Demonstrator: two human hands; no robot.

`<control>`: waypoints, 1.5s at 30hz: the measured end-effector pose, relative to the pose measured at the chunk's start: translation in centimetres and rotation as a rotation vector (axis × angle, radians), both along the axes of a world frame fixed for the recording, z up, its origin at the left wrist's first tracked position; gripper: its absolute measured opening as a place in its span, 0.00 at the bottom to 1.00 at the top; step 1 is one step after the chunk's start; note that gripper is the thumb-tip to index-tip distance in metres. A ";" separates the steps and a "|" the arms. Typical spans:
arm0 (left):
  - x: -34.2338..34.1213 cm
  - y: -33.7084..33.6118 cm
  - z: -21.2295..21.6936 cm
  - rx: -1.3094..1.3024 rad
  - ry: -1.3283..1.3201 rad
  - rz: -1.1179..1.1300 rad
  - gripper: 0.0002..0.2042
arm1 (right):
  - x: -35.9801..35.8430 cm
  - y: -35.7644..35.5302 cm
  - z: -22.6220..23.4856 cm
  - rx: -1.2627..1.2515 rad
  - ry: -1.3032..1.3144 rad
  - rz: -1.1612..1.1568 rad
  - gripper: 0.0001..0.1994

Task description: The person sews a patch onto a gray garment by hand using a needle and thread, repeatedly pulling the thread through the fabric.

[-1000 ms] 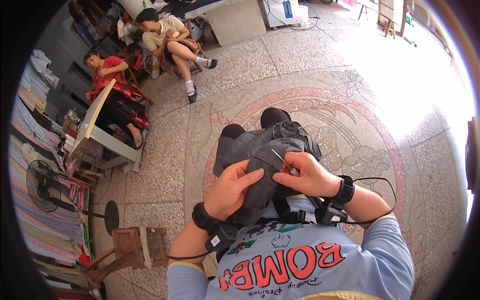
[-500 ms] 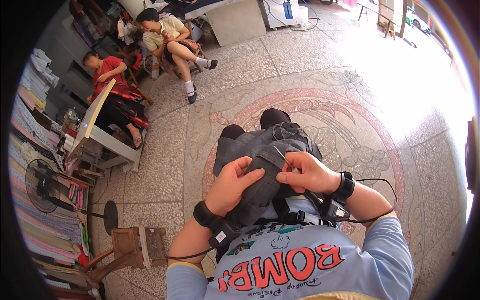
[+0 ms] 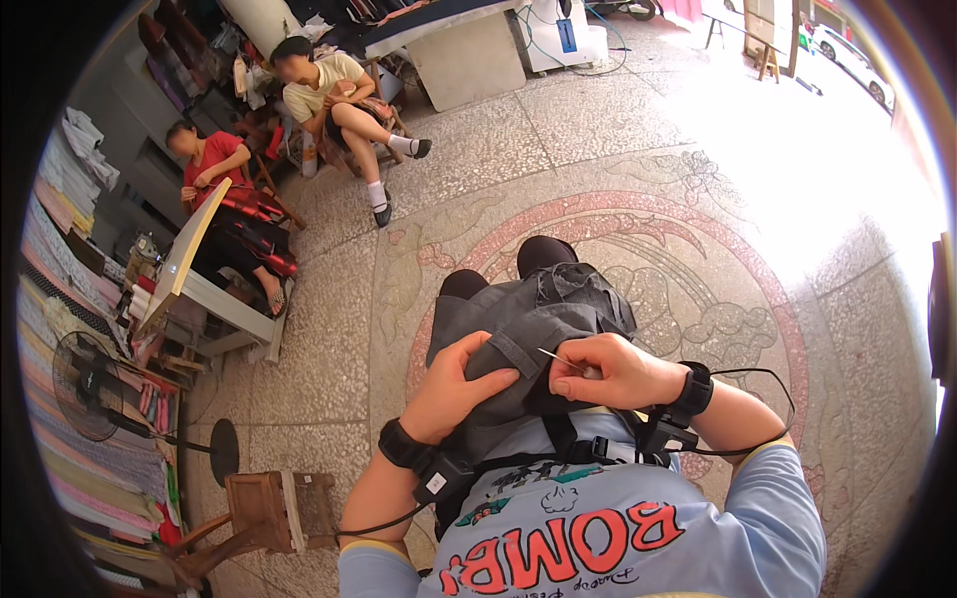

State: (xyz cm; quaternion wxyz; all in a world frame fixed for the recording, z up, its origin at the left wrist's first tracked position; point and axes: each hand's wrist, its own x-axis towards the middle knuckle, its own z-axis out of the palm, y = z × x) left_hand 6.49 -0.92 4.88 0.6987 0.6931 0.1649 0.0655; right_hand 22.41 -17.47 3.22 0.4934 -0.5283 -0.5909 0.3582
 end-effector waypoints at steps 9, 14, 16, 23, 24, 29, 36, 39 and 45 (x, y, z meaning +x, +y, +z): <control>-3.2 2.5 1.2 0.176 0.106 -0.103 0.09 | 3.9 -0.8 -0.5 -0.015 0.053 -0.272 0.11; -3.7 3.4 1.6 0.161 0.111 -0.109 0.09 | 3.3 0.2 -0.7 -0.074 -0.308 0.004 0.21; -3.7 3.7 1.7 0.195 0.120 -0.141 0.09 | 3.2 0.2 -0.3 -0.073 -0.342 -0.026 0.20; -2.3 2.5 4.0 0.608 0.008 -0.349 0.24 | 2.5 0.2 1.4 -0.064 -0.052 0.056 0.15; -1.9 2.0 4.4 0.780 -0.096 -0.309 0.28 | 2.2 0.3 1.4 -0.067 -0.053 0.057 0.15; -0.1 -2.1 5.1 0.929 -0.186 -0.139 0.30 | 1.4 1.0 1.0 0.055 -0.174 -0.043 0.21; 1.1 -1.4 3.3 0.580 0.040 -0.185 0.13 | 0.9 0.5 2.1 0.381 -0.384 -0.234 0.19; 1.4 -1.2 3.4 0.469 0.101 -0.279 0.13 | 0.7 0.4 2.1 0.471 -0.468 -0.151 0.15; 1.6 -1.0 2.3 0.430 0.219 -0.561 0.14 | 1.4 0.5 2.7 0.444 -0.461 -0.267 0.08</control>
